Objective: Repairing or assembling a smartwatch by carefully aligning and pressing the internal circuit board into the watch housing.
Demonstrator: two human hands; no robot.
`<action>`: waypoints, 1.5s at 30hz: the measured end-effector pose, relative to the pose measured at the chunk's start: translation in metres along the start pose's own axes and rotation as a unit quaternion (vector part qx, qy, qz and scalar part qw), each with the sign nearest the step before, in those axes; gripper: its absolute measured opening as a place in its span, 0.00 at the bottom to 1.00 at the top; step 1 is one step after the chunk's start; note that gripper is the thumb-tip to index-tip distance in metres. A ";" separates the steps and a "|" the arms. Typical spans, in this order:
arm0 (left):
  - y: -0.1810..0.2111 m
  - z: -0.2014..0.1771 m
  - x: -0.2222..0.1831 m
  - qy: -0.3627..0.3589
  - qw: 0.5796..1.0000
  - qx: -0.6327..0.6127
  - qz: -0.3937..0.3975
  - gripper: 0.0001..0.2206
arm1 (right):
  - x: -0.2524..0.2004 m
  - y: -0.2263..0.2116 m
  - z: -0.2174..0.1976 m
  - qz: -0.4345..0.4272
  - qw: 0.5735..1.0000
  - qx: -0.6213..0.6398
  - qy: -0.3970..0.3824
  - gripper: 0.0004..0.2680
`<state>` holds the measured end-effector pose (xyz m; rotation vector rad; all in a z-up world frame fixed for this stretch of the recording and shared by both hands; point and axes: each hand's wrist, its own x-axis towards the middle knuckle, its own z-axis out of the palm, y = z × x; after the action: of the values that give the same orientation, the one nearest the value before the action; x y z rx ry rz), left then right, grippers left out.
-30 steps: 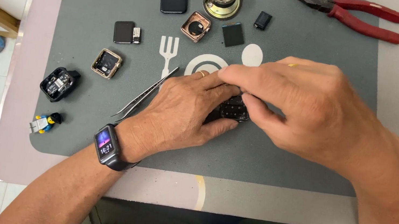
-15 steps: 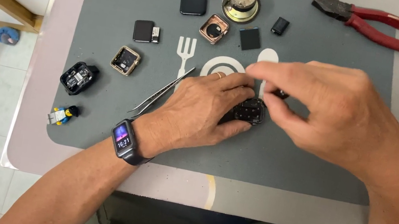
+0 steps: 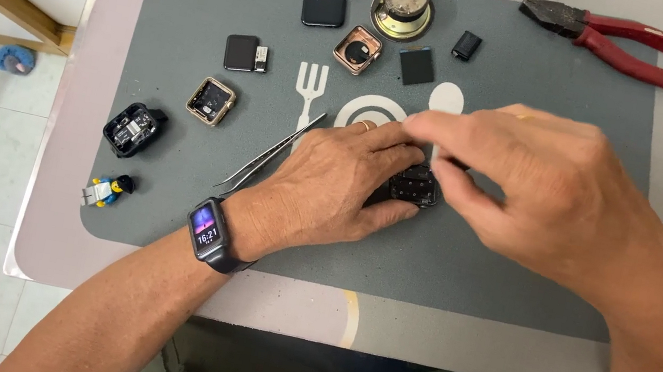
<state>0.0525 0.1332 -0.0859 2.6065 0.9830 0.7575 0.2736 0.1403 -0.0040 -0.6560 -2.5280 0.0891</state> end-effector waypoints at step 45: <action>-0.001 -0.001 -0.001 -0.003 1.000 -0.009 0.003 0.18 | 0.001 -0.002 0.002 0.011 0.999 -0.027 0.015 0.09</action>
<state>0.0505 0.1337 -0.0860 2.5969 0.9625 0.7562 0.2715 0.1391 -0.0046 -0.7016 -2.5028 0.0181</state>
